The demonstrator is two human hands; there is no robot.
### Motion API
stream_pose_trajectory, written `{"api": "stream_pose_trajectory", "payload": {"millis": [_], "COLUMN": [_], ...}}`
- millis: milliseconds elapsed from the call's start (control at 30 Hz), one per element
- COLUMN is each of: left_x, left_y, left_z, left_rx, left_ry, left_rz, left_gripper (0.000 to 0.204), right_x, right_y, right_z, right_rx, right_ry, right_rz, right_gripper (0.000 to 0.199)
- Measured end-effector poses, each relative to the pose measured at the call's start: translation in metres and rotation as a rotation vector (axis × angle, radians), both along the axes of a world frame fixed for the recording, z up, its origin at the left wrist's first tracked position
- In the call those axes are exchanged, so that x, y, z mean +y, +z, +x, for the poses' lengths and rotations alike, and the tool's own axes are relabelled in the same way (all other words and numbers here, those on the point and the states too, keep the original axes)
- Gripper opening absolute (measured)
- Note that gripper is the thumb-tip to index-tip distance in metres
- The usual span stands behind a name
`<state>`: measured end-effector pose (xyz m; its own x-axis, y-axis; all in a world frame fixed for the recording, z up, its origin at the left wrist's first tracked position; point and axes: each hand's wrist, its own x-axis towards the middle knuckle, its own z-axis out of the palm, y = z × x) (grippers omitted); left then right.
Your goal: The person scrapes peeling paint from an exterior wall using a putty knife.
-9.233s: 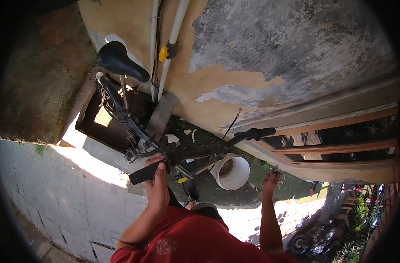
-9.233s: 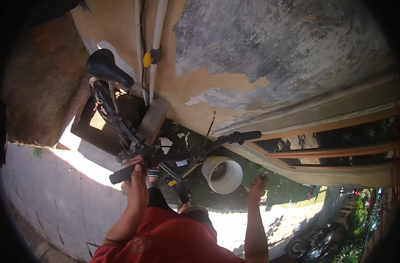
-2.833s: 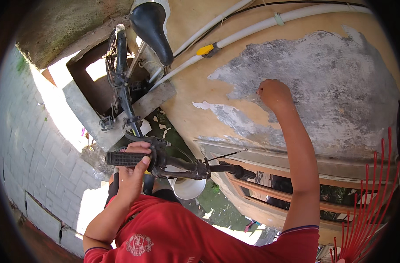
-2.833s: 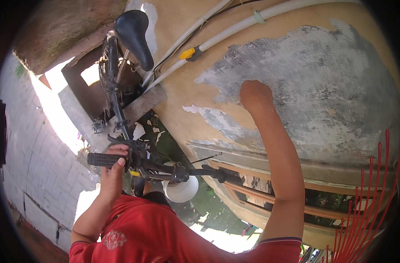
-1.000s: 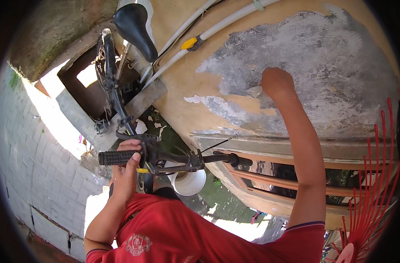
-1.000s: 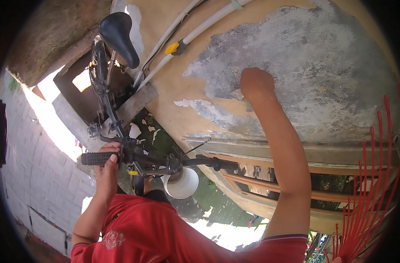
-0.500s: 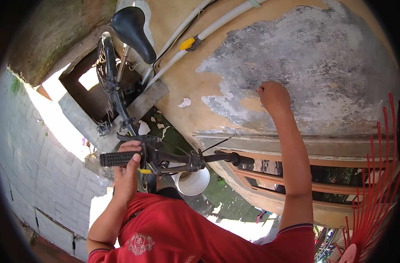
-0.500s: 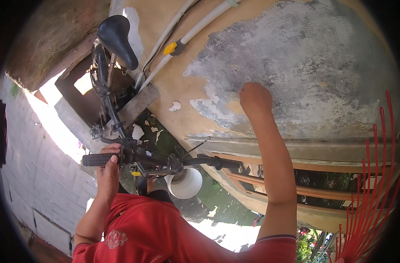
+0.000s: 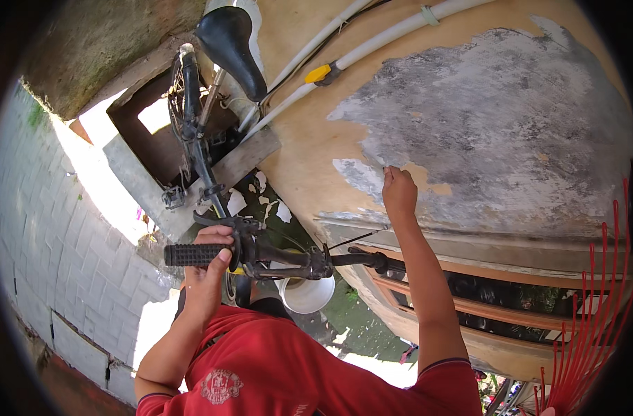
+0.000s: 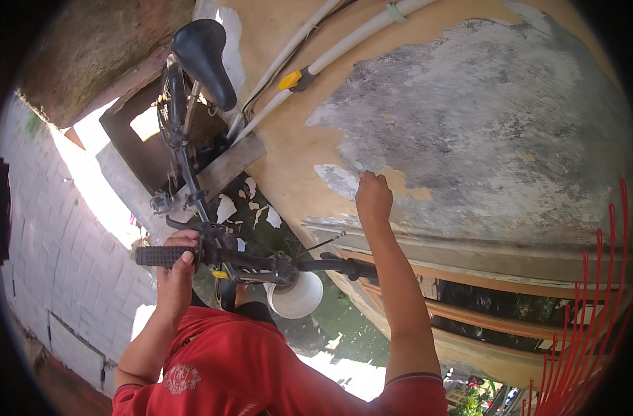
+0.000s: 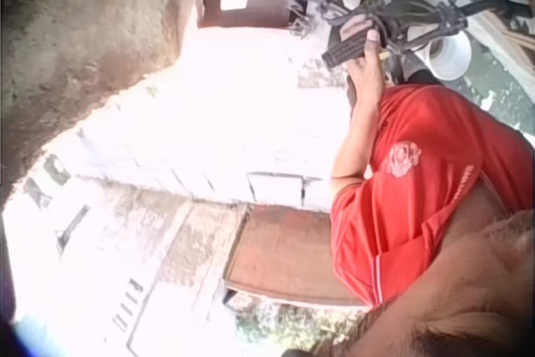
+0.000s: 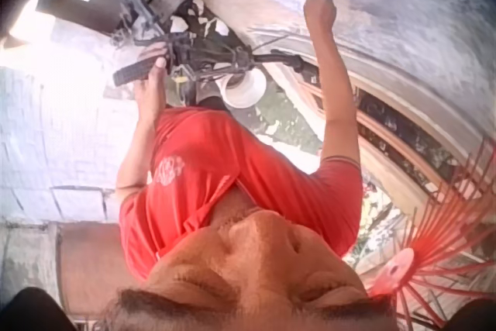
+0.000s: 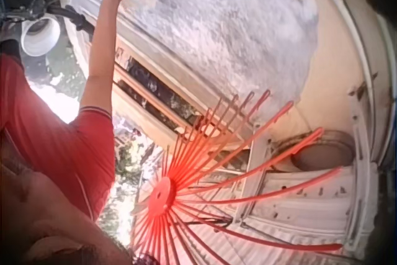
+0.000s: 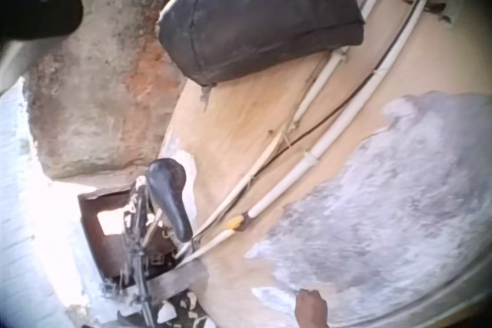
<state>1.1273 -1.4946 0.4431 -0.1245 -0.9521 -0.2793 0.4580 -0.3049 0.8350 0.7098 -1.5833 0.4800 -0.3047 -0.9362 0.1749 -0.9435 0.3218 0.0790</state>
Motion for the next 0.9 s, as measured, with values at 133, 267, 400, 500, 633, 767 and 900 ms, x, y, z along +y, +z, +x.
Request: {"api": "stream_pose_trajectory", "payload": {"millis": [133, 267, 400, 500, 633, 767, 900], "left_x": [0.002, 0.002, 0.003, 0.004, 0.012, 0.019, 0.024], "left_y": [-0.001, -0.004, -0.003, -0.006, -0.004, 0.002, 0.003], "left_z": [-0.001, 0.001, 0.001, 0.003, 0.006, 0.006, 0.004], "left_rx": [-0.005, -0.006, -0.008, -0.050, -0.092, -0.128, -0.131], "left_ry": [0.013, 0.034, 0.041, 0.001, 0.012, -0.028, 0.001], "left_rz": [-0.019, -0.042, -0.030, -0.056, -0.073, -0.143, -0.144], "left_gripper": [0.021, 0.021, 0.022, 0.031, 0.027, 0.026, 0.026], "right_x": [-0.011, -0.005, -0.004, -0.011, -0.029, -0.041, -0.045], "right_y": [-0.032, -0.013, -0.013, -0.048, -0.082, -0.111, -0.151], "right_z": [-0.001, 0.000, -0.005, -0.012, -0.005, 0.001, -0.010], "right_rx": [-0.079, -0.068, -0.043, -0.021, 0.002, 0.001, -0.058], "right_ry": [0.012, 0.018, 0.038, 0.060, 0.105, 0.120, 0.188], "right_rz": [-0.027, 0.003, -0.011, -0.002, 0.081, 0.187, 0.243], "right_gripper": [0.025, 0.025, 0.026, 0.028, 0.029, 0.027, 0.032]}}
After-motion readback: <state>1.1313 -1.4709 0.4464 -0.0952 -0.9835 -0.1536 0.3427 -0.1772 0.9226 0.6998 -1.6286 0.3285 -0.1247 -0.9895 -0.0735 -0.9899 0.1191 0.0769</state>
